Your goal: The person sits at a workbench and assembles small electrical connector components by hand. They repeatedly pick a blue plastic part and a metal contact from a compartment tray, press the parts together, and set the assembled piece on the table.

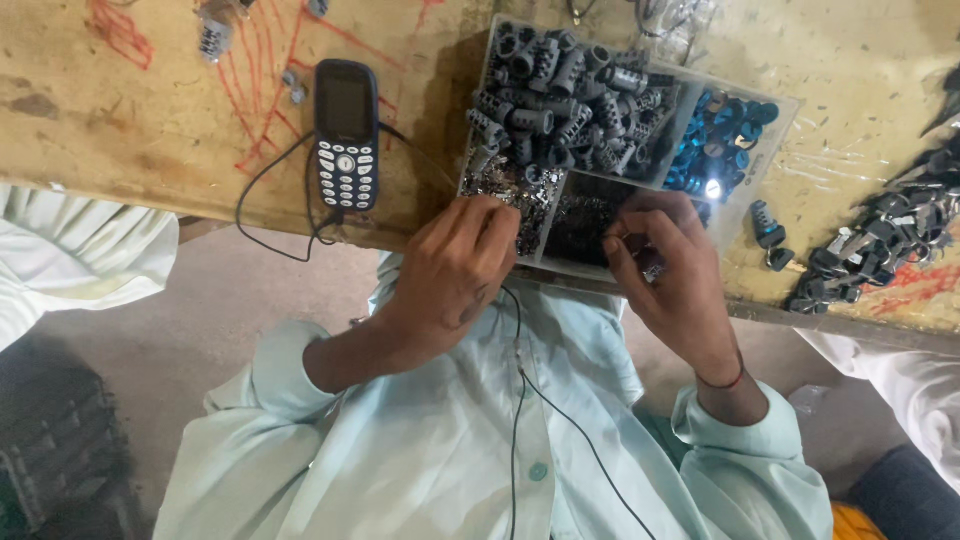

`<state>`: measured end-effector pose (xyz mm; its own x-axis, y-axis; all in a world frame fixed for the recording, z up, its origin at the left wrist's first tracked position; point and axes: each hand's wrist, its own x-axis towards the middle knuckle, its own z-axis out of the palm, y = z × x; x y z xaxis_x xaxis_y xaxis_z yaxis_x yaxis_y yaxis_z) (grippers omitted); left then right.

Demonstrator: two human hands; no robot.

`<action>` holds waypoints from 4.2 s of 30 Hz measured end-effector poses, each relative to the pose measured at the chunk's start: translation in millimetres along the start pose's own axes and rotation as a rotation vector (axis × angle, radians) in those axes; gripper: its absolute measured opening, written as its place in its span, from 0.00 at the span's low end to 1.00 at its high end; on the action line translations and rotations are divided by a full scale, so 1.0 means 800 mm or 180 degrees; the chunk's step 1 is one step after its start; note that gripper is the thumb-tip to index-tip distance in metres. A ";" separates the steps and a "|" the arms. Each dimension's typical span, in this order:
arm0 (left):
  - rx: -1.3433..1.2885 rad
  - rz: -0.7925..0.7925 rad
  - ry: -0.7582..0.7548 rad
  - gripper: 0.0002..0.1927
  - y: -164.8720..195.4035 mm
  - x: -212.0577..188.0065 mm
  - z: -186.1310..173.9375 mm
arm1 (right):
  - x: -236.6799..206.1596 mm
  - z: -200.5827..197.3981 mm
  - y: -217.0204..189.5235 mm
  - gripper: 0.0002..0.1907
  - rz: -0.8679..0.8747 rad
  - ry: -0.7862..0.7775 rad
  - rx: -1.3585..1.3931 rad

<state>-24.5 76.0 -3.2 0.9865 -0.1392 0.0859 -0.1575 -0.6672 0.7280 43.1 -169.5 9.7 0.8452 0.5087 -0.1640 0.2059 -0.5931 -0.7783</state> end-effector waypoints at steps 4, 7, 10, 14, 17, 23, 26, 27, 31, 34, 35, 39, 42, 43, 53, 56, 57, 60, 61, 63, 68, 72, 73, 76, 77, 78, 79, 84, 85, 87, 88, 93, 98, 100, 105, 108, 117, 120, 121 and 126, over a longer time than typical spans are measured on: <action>-0.0542 -0.0158 0.0013 0.12 -0.007 -0.003 0.003 | 0.000 0.001 0.007 0.08 -0.0031 0.0051 -0.0048; -0.0417 0.0139 0.0105 0.28 -0.012 -0.005 -0.004 | 0.002 0.001 0.006 0.06 0.0144 0.0067 0.0173; -0.0100 0.0022 0.0354 0.21 -0.012 -0.003 0.005 | 0.001 0.005 0.001 0.04 0.0547 -0.0029 0.0825; -0.1240 -0.0082 0.0617 0.12 -0.012 -0.003 0.035 | -0.006 0.019 0.001 0.08 0.0806 -0.0210 0.2237; -0.1194 0.0071 0.0739 0.13 -0.020 -0.007 0.046 | -0.007 0.022 0.012 0.09 0.0613 -0.0151 0.1975; -0.0362 -0.0273 0.0148 0.15 -0.034 -0.005 0.026 | 0.003 0.022 0.036 0.09 0.0820 -0.0113 0.1747; -0.0219 -0.0164 0.0532 0.16 -0.025 -0.002 0.017 | 0.000 0.024 0.031 0.09 0.0993 -0.0236 0.1695; -0.0230 -0.0087 0.0737 0.17 -0.020 -0.002 0.017 | -0.002 0.023 0.027 0.10 0.1067 -0.0247 0.1679; -0.1968 -0.0533 0.0678 0.07 0.010 -0.001 0.025 | -0.013 0.026 0.008 0.09 0.0934 -0.0312 0.3119; -0.3587 -0.0998 0.0052 0.09 0.032 0.004 0.038 | -0.020 0.034 0.000 0.10 0.0459 -0.0221 0.3060; -0.3831 -0.1058 0.0119 0.09 0.038 0.006 0.041 | -0.022 0.034 0.000 0.11 0.0372 -0.0119 0.3012; -0.3172 -0.0418 0.0144 0.11 0.044 0.013 0.049 | -0.034 0.029 0.002 0.11 0.0365 -0.0094 0.2964; -0.3051 0.0078 0.0139 0.13 0.044 0.015 0.052 | -0.041 0.021 0.000 0.11 0.0351 -0.0006 0.2910; -0.2975 0.0147 0.0190 0.14 0.044 0.015 0.053 | -0.041 0.019 -0.001 0.10 0.0160 0.0120 0.2426; -0.2538 -0.0125 -0.0233 0.09 0.035 0.027 0.038 | -0.030 -0.008 0.004 0.13 0.0292 -0.0232 0.2555; -0.2902 -0.0405 -0.0455 0.08 0.030 0.027 0.035 | -0.025 -0.012 -0.008 0.15 0.0596 -0.0430 0.3274; -0.2973 -0.0524 -0.0454 0.08 0.030 0.027 0.035 | -0.023 -0.014 -0.014 0.15 0.0651 -0.0448 0.3341; -0.2473 -0.0577 -0.0387 0.07 0.030 0.027 0.037 | -0.018 -0.028 -0.025 0.08 0.0901 -0.0415 0.2237; -0.2625 -0.0666 -0.0466 0.07 0.030 0.027 0.037 | -0.015 -0.036 -0.024 0.07 0.0666 -0.0347 0.0685; -0.2955 -0.0865 -0.0623 0.07 0.029 0.029 0.038 | -0.012 -0.052 -0.018 0.07 0.0125 -0.0195 -0.2408; -0.3034 -0.1008 -0.0741 0.08 0.029 0.038 0.046 | -0.018 -0.062 0.009 0.05 0.0103 -0.0117 -0.2227; -0.2863 -0.0783 -0.0550 0.06 0.035 0.037 0.050 | -0.036 -0.052 0.025 0.04 0.0361 0.0263 -0.1253; -0.2852 -0.0759 -0.0541 0.06 0.036 0.037 0.049 | -0.040 -0.049 0.029 0.05 0.0412 0.0385 -0.1086; -0.2833 -0.0616 -0.0544 0.06 0.036 0.036 0.047 | -0.046 -0.047 0.039 0.07 0.0586 0.0687 -0.0640; -0.2845 -0.0514 -0.0564 0.06 0.036 0.036 0.046 | -0.047 -0.049 0.041 0.07 0.0651 0.0752 -0.0538; -0.2859 -0.0413 -0.0579 0.06 0.036 0.036 0.047 | -0.048 -0.050 0.041 0.07 0.0714 0.0814 -0.0438; -0.2838 -0.0415 -0.0575 0.06 0.037 0.036 0.048 | -0.048 -0.049 0.039 0.07 0.0726 0.0801 0.0007; -0.3170 -0.1283 -0.0709 0.09 0.047 0.035 0.071 | -0.046 -0.018 0.013 0.07 0.0559 0.1243 0.3981; -0.3625 -0.1437 -0.0740 0.09 0.049 0.034 0.077 | -0.045 -0.008 0.008 0.07 0.0076 0.1389 0.2676; -0.4508 -0.1740 -0.0798 0.10 0.049 0.031 0.084 | -0.047 0.006 0.000 0.10 -0.0816 0.1566 0.0050; -0.4470 -0.1636 -0.0843 0.10 0.047 0.029 0.085 | -0.050 0.009 -0.002 0.10 -0.0718 0.1427 0.0120; -0.4637 -0.1395 -0.1266 0.12 0.038 0.025 0.073 | -0.068 -0.008 -0.002 0.08 -0.0241 0.0764 0.0684; -0.3715 -0.1016 -0.1032 0.11 0.046 0.026 0.051 | -0.066 -0.013 -0.005 0.08 -0.0277 0.0743 0.0846; -0.3668 -0.0972 -0.0946 0.11 0.049 0.028 0.046 | -0.064 -0.013 -0.006 0.08 -0.0282 0.0705 0.0848; -0.3536 -0.0807 -0.0871 0.10 0.053 0.031 0.040 | -0.065 -0.016 -0.006 0.08 -0.0253 0.0648 0.0803; -0.3267 -0.0214 -0.0584 0.09 0.049 0.030 0.036 | -0.067 -0.014 -0.005 0.05 0.0237 0.0567 0.1758; -0.3536 -0.0457 -0.0622 0.07 0.039 0.030 0.046 | -0.061 -0.011 -0.014 0.08 -0.0234 0.0629 0.0610; -0.3463 -0.0359 -0.0579 0.07 0.038 0.028 0.044 | -0.058 -0.011 -0.016 0.06 -0.0042 0.0616 0.0964; -0.3460 -0.0358 -0.0597 0.07 0.038 0.028 0.044 | -0.057 -0.010 -0.017 0.06 0.0011 0.0652 0.1056; -0.3491 -0.0460 -0.0532 0.07 0.038 0.028 0.043 | -0.054 -0.010 -0.020 0.08 -0.0187 0.0686 0.0526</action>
<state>-8.4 27.4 -2.8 0.9611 -0.2642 -0.0805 0.1637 0.3098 0.9366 7.5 -186.9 34.2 0.9232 0.3843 0.0034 0.1895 -0.4475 -0.8740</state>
